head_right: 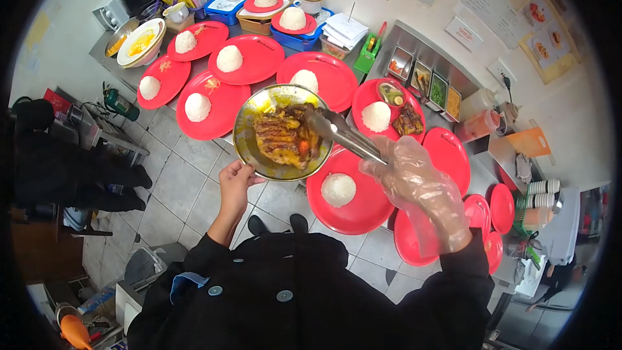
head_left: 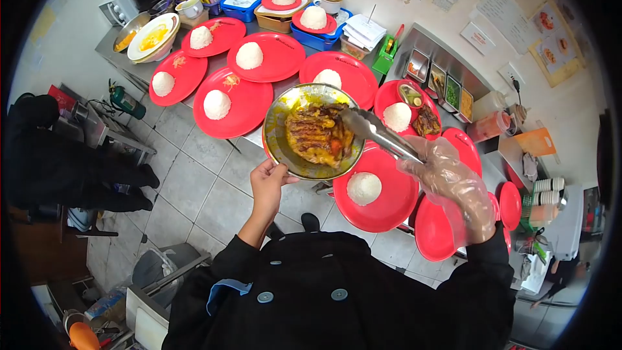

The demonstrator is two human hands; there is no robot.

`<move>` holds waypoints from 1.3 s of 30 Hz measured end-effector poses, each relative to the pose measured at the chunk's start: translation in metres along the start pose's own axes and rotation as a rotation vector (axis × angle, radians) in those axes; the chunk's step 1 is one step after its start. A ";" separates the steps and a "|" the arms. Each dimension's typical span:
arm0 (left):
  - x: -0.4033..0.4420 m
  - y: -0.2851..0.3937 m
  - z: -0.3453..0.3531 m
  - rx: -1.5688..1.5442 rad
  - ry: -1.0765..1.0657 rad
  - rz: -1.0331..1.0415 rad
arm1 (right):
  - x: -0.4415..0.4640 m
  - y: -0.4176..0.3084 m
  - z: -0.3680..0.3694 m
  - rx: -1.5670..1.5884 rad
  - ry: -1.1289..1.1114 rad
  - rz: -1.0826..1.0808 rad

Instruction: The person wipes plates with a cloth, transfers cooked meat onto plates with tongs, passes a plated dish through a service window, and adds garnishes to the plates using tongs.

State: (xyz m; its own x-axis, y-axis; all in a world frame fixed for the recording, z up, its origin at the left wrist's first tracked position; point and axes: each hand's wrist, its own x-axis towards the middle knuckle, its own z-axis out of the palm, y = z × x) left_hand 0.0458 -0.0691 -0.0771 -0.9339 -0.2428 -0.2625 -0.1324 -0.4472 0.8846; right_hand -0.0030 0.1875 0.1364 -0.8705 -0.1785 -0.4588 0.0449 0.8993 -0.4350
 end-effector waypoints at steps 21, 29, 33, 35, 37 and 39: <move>0.034 0.011 0.023 0.032 -0.127 -0.050 | 0.019 0.024 0.013 0.651 0.406 -0.119; 0.056 0.024 0.040 -0.038 -0.056 -0.054 | 0.038 0.032 0.013 0.980 0.248 0.065; 0.066 0.022 0.018 -0.065 -0.004 0.081 | 0.058 0.031 0.017 1.016 0.338 0.085; 0.063 0.028 0.000 -0.047 0.021 0.095 | 0.074 0.029 0.022 1.026 0.368 0.111; 0.055 0.037 -0.015 -0.032 0.046 0.110 | 0.104 0.043 0.032 1.030 0.335 0.147; 0.047 0.044 -0.030 -0.046 0.132 0.130 | 0.145 0.063 0.053 1.031 0.298 0.182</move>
State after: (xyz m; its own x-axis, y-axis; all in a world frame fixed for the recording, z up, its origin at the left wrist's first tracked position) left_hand 0.0060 -0.1259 -0.0623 -0.8899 -0.4108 -0.1983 0.0047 -0.4428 0.8966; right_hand -0.1007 0.1974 0.0008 -0.8868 0.1529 -0.4361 0.4539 0.1104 -0.8842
